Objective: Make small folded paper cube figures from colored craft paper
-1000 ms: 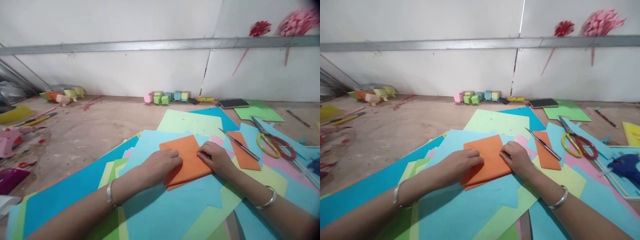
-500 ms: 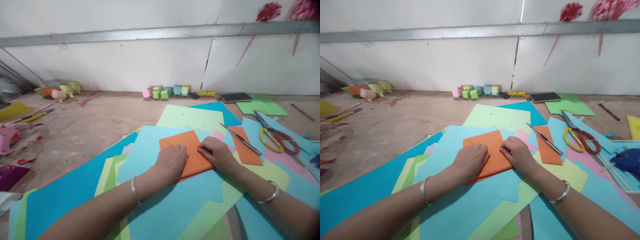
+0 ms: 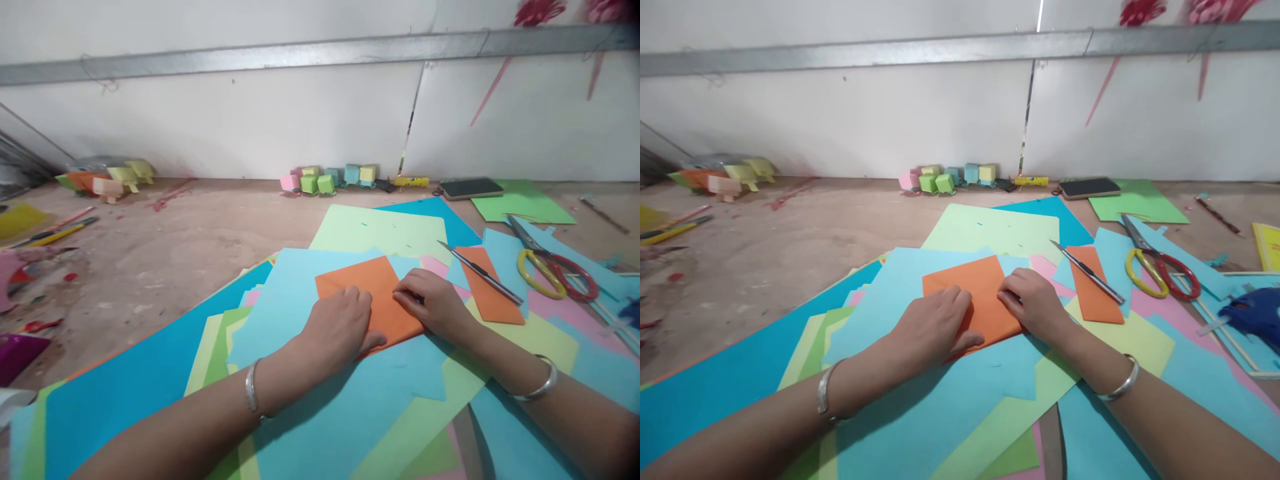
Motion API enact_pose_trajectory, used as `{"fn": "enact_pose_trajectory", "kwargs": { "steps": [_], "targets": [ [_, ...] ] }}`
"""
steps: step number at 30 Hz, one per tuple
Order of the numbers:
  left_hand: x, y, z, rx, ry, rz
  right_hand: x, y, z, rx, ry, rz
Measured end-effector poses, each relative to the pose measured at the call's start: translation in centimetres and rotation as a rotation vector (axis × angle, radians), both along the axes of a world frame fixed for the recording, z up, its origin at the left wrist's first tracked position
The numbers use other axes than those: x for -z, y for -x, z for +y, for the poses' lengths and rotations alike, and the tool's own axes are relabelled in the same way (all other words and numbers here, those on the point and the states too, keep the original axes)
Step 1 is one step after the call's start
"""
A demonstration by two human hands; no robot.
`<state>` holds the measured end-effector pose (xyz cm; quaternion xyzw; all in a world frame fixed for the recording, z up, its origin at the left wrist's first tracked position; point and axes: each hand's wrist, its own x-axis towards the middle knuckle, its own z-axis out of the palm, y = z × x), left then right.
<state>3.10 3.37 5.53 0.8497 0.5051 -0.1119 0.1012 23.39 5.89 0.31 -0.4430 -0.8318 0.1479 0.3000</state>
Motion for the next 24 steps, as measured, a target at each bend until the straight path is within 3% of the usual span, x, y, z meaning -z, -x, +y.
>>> {"fn": "enact_pose_trajectory", "kwargs": {
  "steps": [12, 19, 24],
  "targets": [
    [-0.2, 0.4, -0.6, 0.133, -0.042, 0.015, -0.3, 0.2, -0.1, 0.004, 0.002, 0.005],
    [-1.2, 1.0, -0.8, 0.131, 0.042, 0.004, -0.3, 0.1, -0.2, 0.004, 0.016, 0.005],
    [-1.2, 1.8, -0.5, 0.155, 0.075, -0.05, -0.4, 0.1, -0.1, 0.003, 0.018, 0.002]
  ]
}}
